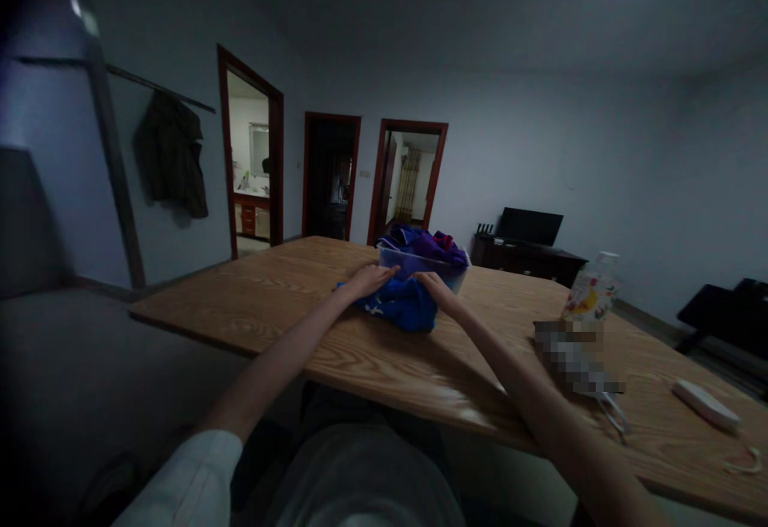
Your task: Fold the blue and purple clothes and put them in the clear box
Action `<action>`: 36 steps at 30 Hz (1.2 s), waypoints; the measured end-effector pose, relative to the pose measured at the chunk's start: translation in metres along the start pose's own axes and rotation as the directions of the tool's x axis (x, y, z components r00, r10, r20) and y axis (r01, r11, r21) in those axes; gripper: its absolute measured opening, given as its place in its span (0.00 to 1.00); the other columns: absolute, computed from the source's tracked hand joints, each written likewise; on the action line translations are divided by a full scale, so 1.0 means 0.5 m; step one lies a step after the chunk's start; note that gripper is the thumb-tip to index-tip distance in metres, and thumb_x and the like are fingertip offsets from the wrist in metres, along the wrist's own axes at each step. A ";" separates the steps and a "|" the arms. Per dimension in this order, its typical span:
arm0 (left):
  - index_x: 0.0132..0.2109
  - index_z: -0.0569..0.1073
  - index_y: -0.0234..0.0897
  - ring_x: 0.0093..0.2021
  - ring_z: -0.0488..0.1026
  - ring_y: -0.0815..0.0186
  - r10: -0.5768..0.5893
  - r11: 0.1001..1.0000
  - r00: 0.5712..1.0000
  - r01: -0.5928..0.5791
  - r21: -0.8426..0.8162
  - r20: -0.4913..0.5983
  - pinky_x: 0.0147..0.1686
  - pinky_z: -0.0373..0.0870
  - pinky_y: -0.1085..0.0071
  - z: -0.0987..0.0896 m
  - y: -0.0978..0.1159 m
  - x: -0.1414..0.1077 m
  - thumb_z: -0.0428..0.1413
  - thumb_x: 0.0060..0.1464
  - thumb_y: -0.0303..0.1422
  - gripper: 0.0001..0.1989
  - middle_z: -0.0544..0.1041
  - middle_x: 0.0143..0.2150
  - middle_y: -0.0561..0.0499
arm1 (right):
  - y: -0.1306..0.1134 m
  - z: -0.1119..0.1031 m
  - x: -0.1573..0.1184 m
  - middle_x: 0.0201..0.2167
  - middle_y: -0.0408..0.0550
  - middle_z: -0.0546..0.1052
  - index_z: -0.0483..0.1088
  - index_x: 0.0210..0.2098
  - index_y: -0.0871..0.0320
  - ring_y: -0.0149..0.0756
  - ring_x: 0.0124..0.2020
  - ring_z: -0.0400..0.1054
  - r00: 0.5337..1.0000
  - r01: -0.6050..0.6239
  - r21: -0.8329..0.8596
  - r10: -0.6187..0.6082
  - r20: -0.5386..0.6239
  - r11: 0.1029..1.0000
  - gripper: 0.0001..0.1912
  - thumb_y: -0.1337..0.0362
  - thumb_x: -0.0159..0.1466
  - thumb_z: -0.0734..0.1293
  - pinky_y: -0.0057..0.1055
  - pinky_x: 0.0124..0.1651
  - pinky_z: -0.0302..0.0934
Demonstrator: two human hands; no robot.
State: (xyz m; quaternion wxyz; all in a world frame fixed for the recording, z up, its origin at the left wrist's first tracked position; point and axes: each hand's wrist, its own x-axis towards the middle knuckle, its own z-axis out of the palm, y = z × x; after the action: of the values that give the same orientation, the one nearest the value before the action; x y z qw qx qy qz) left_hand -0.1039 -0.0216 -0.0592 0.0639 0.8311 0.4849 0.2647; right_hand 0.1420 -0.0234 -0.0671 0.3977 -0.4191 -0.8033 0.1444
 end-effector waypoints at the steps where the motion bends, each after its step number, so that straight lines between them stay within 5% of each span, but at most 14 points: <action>1: 0.47 0.80 0.35 0.50 0.77 0.50 0.001 1.000 1.000 -0.001 0.011 -0.009 0.54 0.68 0.61 0.002 0.000 0.001 0.32 0.66 0.61 0.42 0.81 0.47 0.39 | 0.000 -0.002 0.001 0.39 0.50 0.80 0.78 0.41 0.58 0.45 0.43 0.74 1.000 -0.025 0.007 0.025 -0.001 1.000 0.22 0.52 0.71 0.56 0.39 0.47 0.70; 7: 0.43 0.81 0.36 0.46 0.78 0.50 0.009 0.999 0.993 -0.015 0.052 0.116 0.49 0.70 0.63 0.015 -0.006 -0.001 0.33 0.61 0.66 0.44 0.82 0.44 0.39 | -0.046 0.010 -0.023 0.37 0.49 0.78 0.72 0.42 0.58 0.40 0.35 0.72 0.972 0.158 -0.083 -0.140 0.189 0.984 0.23 0.44 0.69 0.61 0.32 0.38 0.68; 11: 0.43 0.80 0.35 0.46 0.78 0.48 -0.004 0.996 0.983 -0.012 0.089 0.184 0.48 0.71 0.62 0.021 -0.007 -0.005 0.37 0.59 0.67 0.43 0.81 0.45 0.37 | -0.054 0.040 -0.034 0.44 0.53 0.79 0.69 0.48 0.58 0.43 0.40 0.75 0.932 0.313 -0.232 -0.251 0.261 0.921 0.17 0.53 0.67 0.67 0.34 0.45 0.67; 17: 0.44 0.80 0.37 0.48 0.78 0.49 -0.016 0.992 0.979 -0.009 0.125 0.203 0.48 0.71 0.63 0.018 -0.007 -0.008 0.37 0.59 0.67 0.42 0.81 0.45 0.38 | -0.037 0.057 -0.029 0.41 0.54 0.79 0.71 0.45 0.60 0.42 0.39 0.75 0.941 0.305 -0.325 -0.229 0.250 0.895 0.09 0.64 0.66 0.63 0.32 0.43 0.66; 30: 0.47 0.80 0.36 0.49 0.78 0.49 -0.011 0.982 0.971 -0.034 0.186 0.238 0.49 0.72 0.62 0.020 -0.004 -0.004 0.30 0.59 0.67 0.47 0.81 0.47 0.39 | -0.023 0.060 -0.035 0.42 0.52 0.80 0.74 0.44 0.59 0.43 0.41 0.74 0.957 0.247 -0.087 -0.228 0.182 0.965 0.13 0.60 0.68 0.61 0.34 0.45 0.67; 36: 0.48 0.80 0.37 0.50 0.78 0.48 -0.026 0.980 0.972 -0.022 0.199 0.235 0.49 0.72 0.61 0.018 0.001 -0.007 0.29 0.58 0.68 0.48 0.81 0.47 0.37 | -0.040 0.056 -0.042 0.44 0.51 0.80 0.75 0.48 0.58 0.43 0.43 0.75 0.946 0.288 -0.107 -0.265 0.187 0.952 0.15 0.63 0.66 0.62 0.36 0.49 0.67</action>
State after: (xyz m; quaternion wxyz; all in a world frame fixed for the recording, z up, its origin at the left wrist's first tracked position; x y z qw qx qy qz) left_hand -0.1004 -0.0234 -0.0681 0.0375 0.8584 0.4987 0.1140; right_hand 0.1166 -0.0492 -0.0847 0.3151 -0.3138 -0.8931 0.0685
